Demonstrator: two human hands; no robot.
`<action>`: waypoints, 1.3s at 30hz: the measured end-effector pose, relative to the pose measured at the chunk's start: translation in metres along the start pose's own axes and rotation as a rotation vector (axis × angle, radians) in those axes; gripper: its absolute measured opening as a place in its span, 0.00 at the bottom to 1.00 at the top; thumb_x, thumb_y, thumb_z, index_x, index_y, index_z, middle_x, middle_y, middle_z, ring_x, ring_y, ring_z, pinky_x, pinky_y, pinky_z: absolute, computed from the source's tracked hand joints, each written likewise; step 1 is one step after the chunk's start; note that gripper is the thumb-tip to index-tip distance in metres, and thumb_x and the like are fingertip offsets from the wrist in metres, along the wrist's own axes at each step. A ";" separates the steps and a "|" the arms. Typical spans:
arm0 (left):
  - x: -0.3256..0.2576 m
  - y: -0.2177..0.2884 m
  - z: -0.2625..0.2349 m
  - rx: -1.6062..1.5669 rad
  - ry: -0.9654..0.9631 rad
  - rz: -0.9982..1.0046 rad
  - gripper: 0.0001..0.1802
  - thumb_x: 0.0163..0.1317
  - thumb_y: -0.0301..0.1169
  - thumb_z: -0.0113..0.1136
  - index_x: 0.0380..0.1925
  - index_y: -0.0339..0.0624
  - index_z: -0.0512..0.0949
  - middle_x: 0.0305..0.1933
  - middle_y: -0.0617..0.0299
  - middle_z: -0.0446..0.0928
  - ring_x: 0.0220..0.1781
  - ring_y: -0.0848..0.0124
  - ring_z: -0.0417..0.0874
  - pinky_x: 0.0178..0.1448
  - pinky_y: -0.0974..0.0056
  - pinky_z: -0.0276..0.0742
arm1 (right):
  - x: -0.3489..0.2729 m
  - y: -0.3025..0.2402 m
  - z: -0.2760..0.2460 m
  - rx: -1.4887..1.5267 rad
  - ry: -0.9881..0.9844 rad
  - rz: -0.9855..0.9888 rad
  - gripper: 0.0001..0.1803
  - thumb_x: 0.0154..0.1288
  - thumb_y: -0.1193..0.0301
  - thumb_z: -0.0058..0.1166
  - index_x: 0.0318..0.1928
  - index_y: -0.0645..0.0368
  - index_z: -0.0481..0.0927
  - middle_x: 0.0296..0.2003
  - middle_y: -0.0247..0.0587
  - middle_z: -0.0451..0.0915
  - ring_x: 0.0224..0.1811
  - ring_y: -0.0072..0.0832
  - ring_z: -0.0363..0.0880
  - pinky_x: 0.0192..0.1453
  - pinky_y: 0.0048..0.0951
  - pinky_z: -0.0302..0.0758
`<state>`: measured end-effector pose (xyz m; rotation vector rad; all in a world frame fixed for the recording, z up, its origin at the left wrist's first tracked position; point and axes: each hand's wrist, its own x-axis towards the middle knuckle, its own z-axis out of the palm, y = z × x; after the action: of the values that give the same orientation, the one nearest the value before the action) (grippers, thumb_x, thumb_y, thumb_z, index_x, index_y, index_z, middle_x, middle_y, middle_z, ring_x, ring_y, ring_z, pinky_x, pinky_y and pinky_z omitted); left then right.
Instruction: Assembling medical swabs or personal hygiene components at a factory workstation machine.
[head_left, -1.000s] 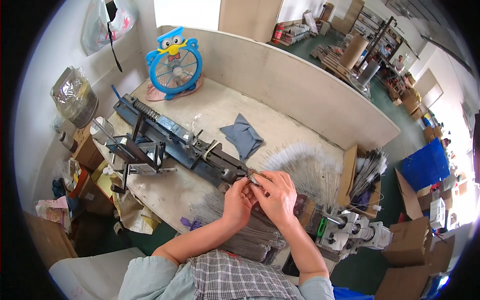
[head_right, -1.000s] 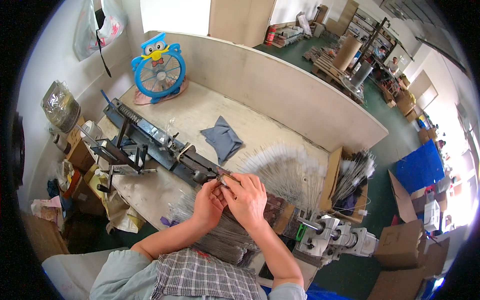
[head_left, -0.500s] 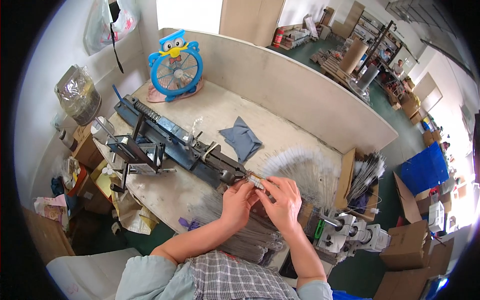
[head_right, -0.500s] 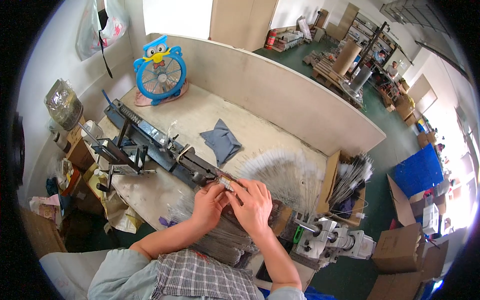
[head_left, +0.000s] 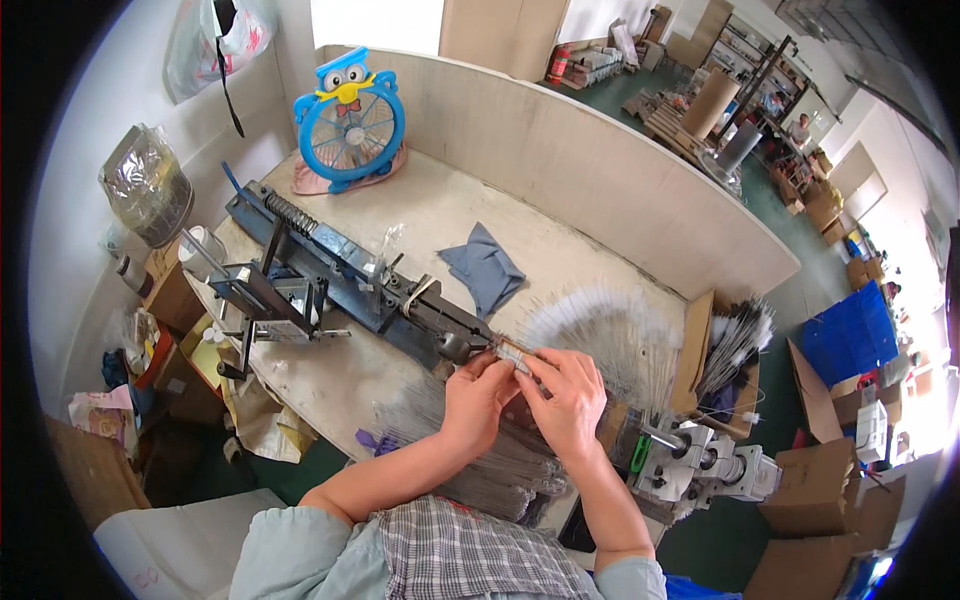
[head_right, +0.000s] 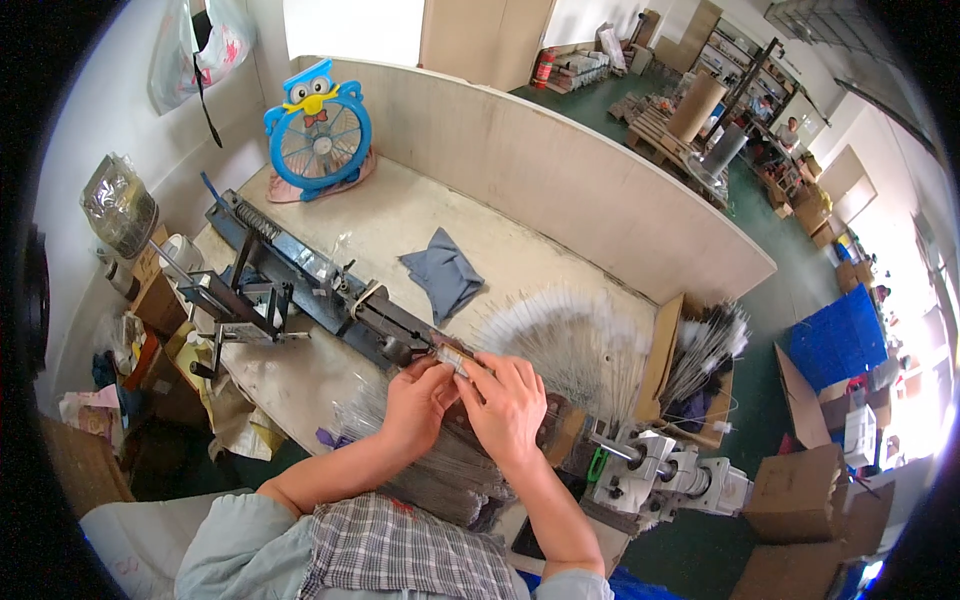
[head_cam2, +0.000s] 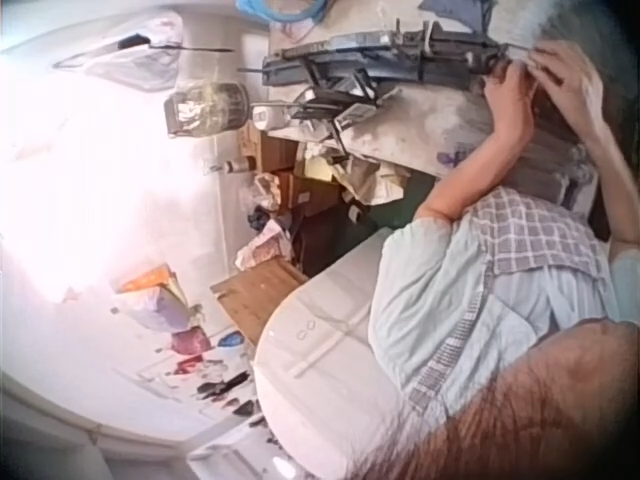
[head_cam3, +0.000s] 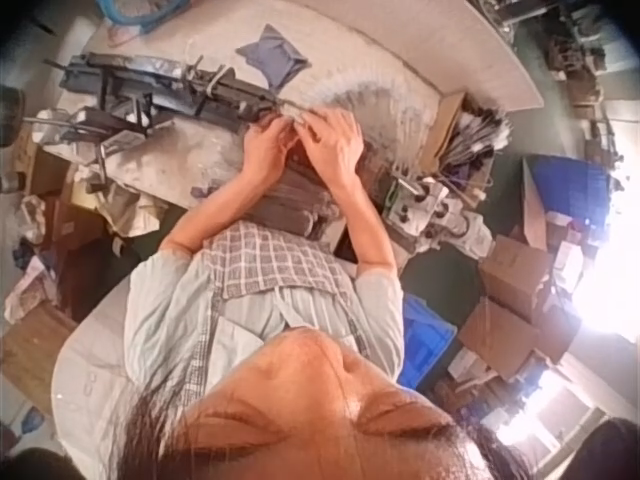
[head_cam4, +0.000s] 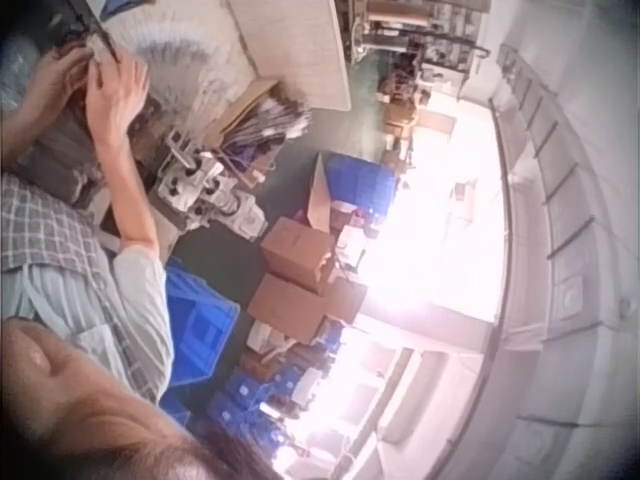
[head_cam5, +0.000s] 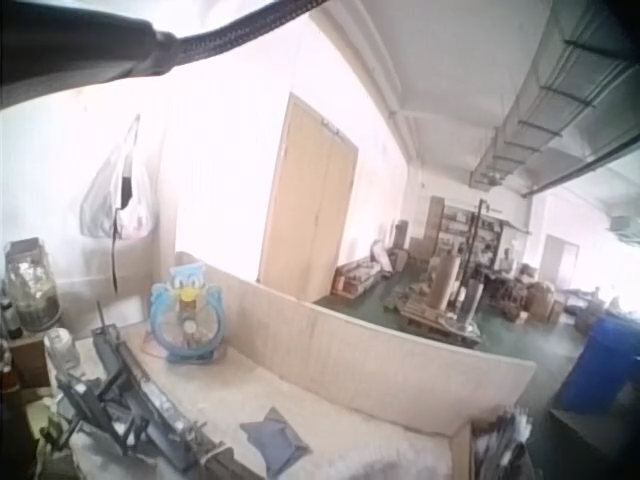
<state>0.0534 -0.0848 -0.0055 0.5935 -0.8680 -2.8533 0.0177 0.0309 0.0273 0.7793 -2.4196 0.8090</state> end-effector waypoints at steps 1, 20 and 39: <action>0.000 0.000 0.000 0.009 -0.002 -0.003 0.10 0.60 0.23 0.55 0.42 0.34 0.73 0.43 0.59 0.77 0.43 0.71 0.80 0.47 0.67 0.76 | 0.000 0.000 0.000 0.003 -0.006 0.010 0.12 0.45 0.70 0.66 0.34 0.55 0.84 0.36 0.34 0.80 0.41 0.34 0.77 0.44 0.34 0.72; -0.005 0.009 0.003 -0.007 -0.004 -0.068 0.32 0.68 0.58 0.35 0.46 0.37 0.69 0.48 0.52 0.74 0.49 0.62 0.77 0.57 0.57 0.73 | -0.001 0.009 -0.025 -0.081 -0.177 0.013 0.06 0.49 0.71 0.61 0.31 0.55 0.82 0.28 0.31 0.78 0.38 0.31 0.74 0.43 0.34 0.69; -0.022 0.065 -0.121 0.496 0.116 0.100 0.24 0.64 0.40 0.55 0.55 0.38 0.69 0.51 0.54 0.75 0.51 0.68 0.76 0.54 0.64 0.73 | -0.100 0.036 -0.049 -0.019 -0.644 0.239 0.05 0.57 0.68 0.56 0.31 0.54 0.80 0.27 0.36 0.77 0.30 0.37 0.80 0.31 0.37 0.75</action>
<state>0.1204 -0.1966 -0.0536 0.7263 -1.5468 -2.4836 0.0798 0.1231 -0.0098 0.8500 -3.1343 0.6914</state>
